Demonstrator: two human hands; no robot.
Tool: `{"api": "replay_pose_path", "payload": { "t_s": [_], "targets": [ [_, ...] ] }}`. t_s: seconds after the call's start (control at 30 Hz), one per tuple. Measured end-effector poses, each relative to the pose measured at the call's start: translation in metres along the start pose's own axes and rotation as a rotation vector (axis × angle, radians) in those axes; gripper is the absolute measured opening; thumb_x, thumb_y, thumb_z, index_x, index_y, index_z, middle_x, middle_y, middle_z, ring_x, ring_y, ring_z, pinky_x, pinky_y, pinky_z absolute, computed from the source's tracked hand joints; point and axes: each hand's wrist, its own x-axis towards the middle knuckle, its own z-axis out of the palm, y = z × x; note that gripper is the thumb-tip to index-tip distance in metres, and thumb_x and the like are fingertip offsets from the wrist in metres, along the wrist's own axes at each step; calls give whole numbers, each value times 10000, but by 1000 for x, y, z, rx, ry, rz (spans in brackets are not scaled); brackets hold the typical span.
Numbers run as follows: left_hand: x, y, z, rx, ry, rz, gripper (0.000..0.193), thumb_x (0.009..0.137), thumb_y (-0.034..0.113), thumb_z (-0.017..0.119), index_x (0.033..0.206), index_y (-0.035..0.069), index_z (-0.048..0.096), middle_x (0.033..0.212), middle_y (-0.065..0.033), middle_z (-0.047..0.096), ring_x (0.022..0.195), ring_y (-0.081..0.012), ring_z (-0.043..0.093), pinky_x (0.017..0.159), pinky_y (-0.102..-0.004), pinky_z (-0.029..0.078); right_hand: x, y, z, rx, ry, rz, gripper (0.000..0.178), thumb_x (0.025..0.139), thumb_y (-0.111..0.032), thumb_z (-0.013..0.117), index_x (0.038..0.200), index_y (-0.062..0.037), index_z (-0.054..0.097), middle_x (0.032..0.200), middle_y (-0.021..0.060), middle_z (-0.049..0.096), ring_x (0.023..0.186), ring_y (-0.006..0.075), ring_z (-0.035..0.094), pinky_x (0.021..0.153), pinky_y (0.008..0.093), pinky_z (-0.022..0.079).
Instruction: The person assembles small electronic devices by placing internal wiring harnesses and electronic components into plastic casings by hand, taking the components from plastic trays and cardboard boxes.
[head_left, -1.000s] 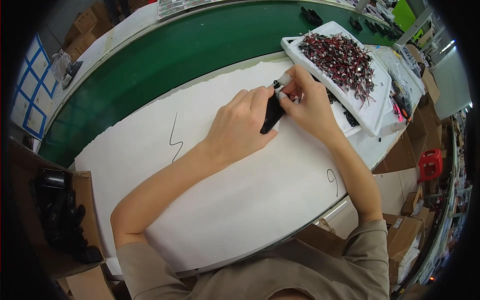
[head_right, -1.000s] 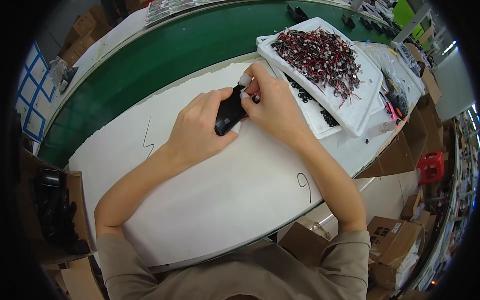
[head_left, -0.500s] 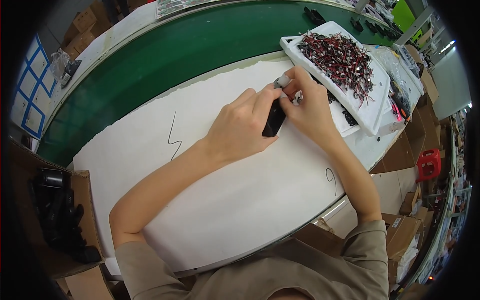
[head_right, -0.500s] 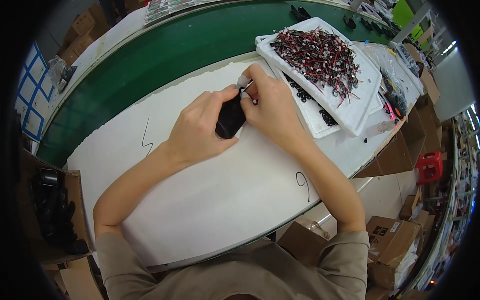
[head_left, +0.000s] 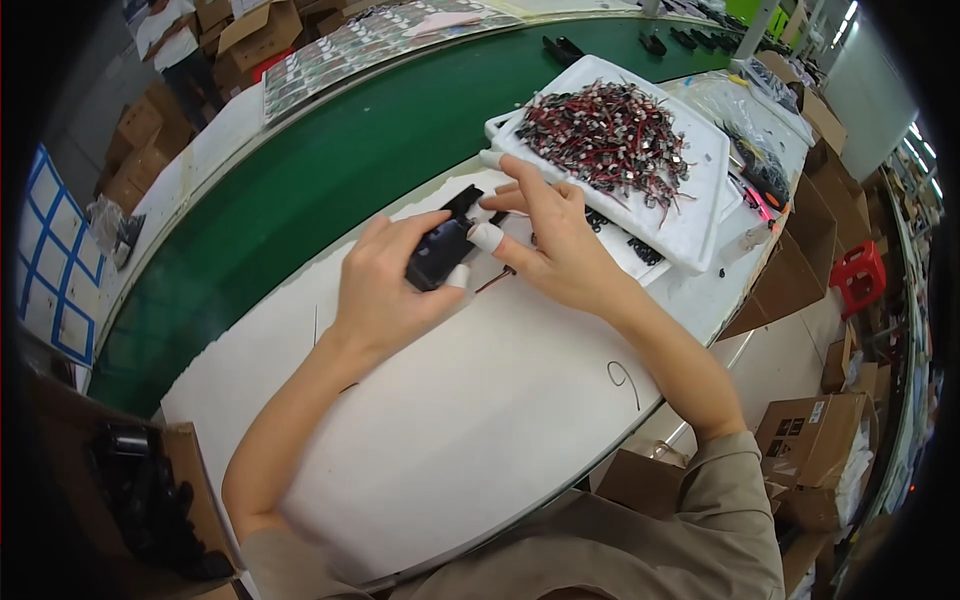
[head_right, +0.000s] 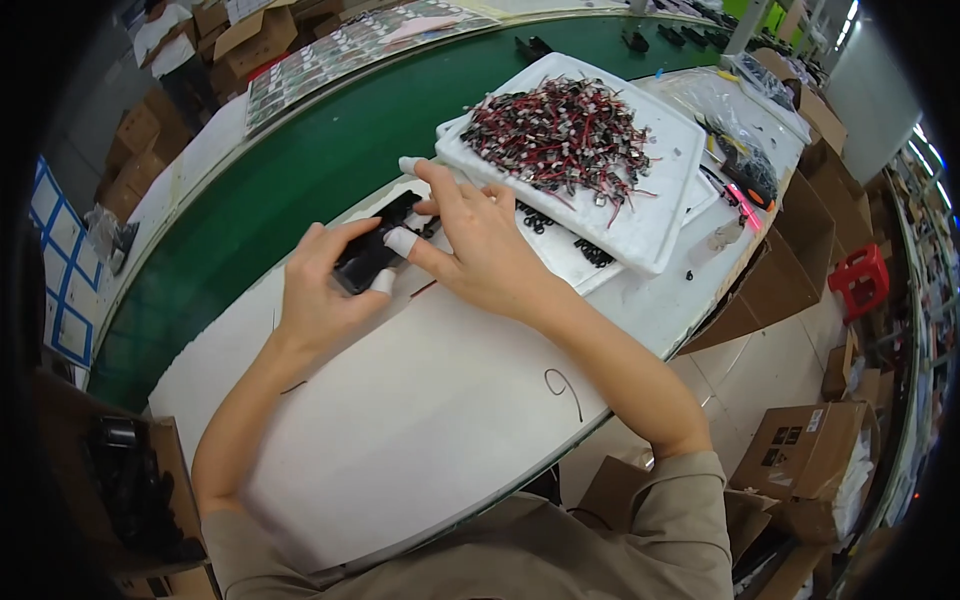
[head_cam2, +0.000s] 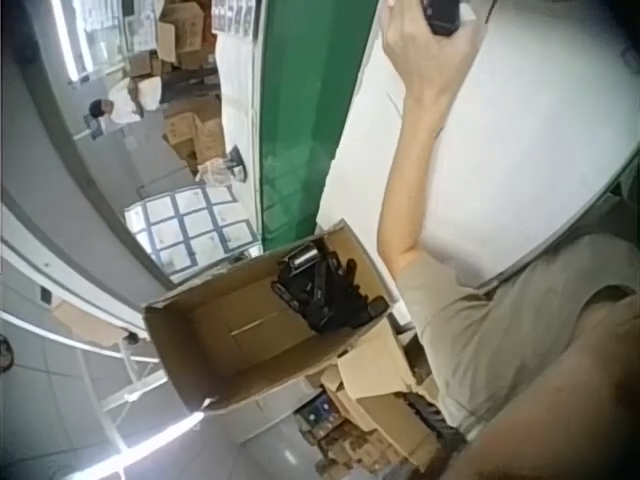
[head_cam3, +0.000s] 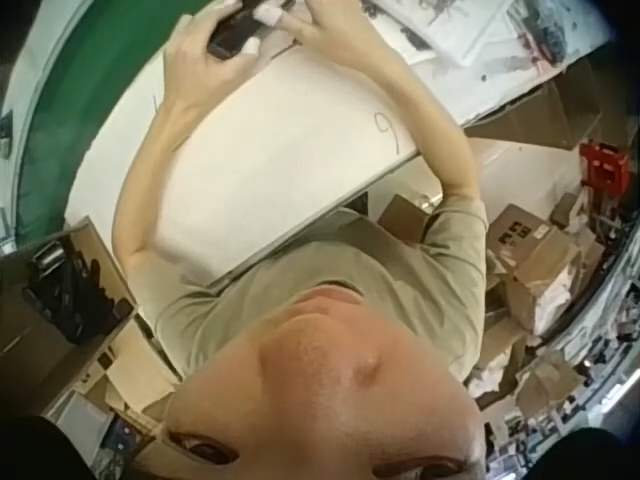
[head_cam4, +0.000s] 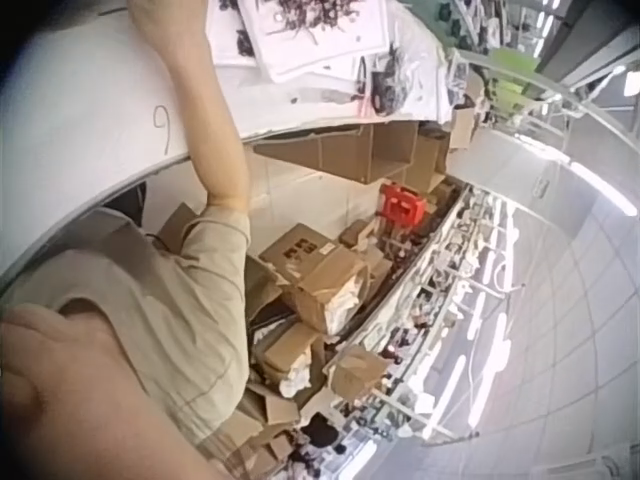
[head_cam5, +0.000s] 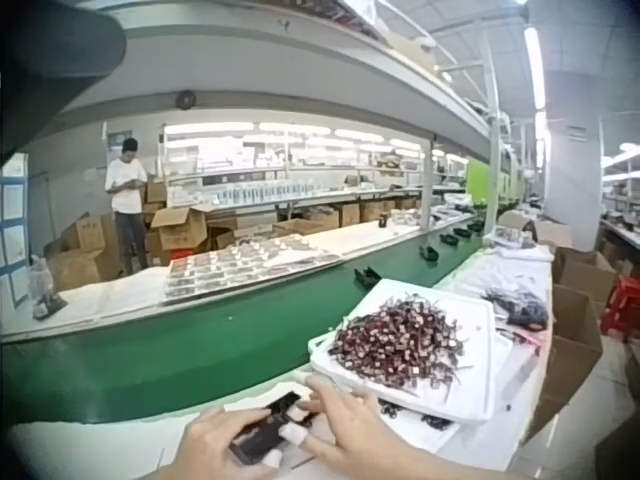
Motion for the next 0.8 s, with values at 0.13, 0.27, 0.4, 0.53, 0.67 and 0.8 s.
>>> {"api": "replay_pose_path", "payload": {
  "t_s": [0.13, 0.27, 0.4, 0.53, 0.67, 0.8],
  "targets": [
    [11, 1, -3, 70, 8, 78, 500, 537, 117, 706, 1011, 15, 581, 831, -98, 628, 713, -243, 516, 650, -331, 459, 4, 13, -3, 114, 146, -34, 552, 762, -127, 633, 1235, -43, 361, 1036, 87, 625, 1002, 242, 544, 840, 356, 399],
    [16, 10, -2, 153, -26, 124, 526, 526, 124, 722, 1017, 1, 577, 875, -105, 632, 721, -248, 519, 653, -335, 460, 6, 16, -8, 155, 197, -39, 585, 640, -53, 595, 1189, -35, 394, 1025, 85, 620, 940, 238, 548, 804, 344, 411],
    [18, 16, -1, 224, -51, 170, 578, 506, 138, 741, 1031, -24, 562, 972, -138, 619, 751, -264, 530, 665, -343, 471, 5, 9, -2, 104, 153, -44, 553, 668, -125, 613, 1184, -74, 422, 895, 59, 604, 941, 240, 529, 827, 389, 317],
    [17, 21, 0, 242, -88, 213, 607, 500, 137, 742, 1047, -39, 546, 1016, -164, 601, 784, -281, 537, 679, -354, 486, 3, 6, -6, 176, 139, -59, 554, 662, -133, 620, 1178, -76, 426, 881, 55, 612, 926, 245, 542, 827, 395, 316],
    [14, 26, 1, 217, -49, 234, 645, 472, 85, 749, 1075, -15, 542, 1018, -164, 598, 745, -290, 532, 693, -350, 466, 5, 10, -1, 184, 143, -50, 549, 677, -71, 613, 1186, -42, 409, 850, 73, 638, 822, 243, 587, 758, 363, 387],
    [11, 29, 1, 215, -65, 241, 649, 477, 86, 745, 1084, -18, 541, 1040, -175, 592, 750, -297, 533, 701, -350, 467, 4, 8, 0, 215, 145, 22, 515, 712, -5, 603, 1183, -4, 394, 782, 78, 654, 739, 197, 612, 653, 283, 443]
  ]
}}
